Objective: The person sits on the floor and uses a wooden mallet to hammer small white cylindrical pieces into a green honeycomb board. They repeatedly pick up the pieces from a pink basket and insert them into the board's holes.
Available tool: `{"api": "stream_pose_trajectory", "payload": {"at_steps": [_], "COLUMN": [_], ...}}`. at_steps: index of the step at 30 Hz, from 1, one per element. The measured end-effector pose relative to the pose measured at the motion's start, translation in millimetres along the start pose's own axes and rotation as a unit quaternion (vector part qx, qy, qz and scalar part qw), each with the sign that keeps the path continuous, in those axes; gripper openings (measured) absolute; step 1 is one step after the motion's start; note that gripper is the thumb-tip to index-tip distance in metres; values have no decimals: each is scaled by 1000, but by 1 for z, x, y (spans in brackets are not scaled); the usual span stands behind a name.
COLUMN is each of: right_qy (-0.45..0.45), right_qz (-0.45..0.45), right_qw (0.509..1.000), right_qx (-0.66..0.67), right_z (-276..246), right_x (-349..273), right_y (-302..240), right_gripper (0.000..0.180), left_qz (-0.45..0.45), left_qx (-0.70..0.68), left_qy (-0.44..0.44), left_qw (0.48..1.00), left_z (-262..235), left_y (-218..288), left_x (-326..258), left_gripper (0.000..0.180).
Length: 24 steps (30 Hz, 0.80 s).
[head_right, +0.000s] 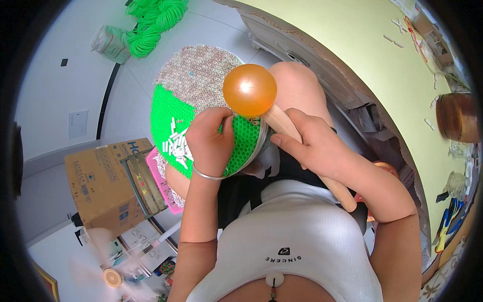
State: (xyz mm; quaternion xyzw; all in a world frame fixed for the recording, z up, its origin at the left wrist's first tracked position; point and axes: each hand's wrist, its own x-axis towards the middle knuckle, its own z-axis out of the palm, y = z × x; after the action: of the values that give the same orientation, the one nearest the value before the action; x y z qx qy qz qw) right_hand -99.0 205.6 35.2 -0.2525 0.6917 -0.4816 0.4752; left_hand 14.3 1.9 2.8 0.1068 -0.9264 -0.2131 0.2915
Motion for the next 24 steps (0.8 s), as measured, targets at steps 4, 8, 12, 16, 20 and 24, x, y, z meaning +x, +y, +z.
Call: {"api": "stream_pose_trajectory", "payload": {"at_steps": [4, 8, 12, 16, 20, 24], "right_qy": [6, -2, 22, 41, 26, 27], "right_qz": [-4, 7, -122, -261, -51, 13], "right_qw": [1000, 1000, 987, 952, 985, 997], "right_qx": [-15, -30, -100, -158, -164, -75], "right_z": [4, 5, 8, 23, 13, 13], "right_x": [-2, -5, -13, -4, 7, 0], "right_y": [-3, -15, -33, -26, -30, -17], "right_gripper": [35, 37, 35, 30, 30, 33], "left_qz": [-16, 0, -124, -214, -121, -92], "left_qx": [53, 7, -25, 58, 116, 168], "left_qy": [-49, -4, 56, 73, -28, -60], "left_qw": [997, 1000, 990, 972, 985, 980], "left_z": [2, -3, -28, -81, -87, -66], "left_y": [7, -1, -24, -60, -72, -71], "left_x": [0, -2, -17, -27, -26, -27], "left_gripper": [14, 13, 8, 11, 15, 14]}}
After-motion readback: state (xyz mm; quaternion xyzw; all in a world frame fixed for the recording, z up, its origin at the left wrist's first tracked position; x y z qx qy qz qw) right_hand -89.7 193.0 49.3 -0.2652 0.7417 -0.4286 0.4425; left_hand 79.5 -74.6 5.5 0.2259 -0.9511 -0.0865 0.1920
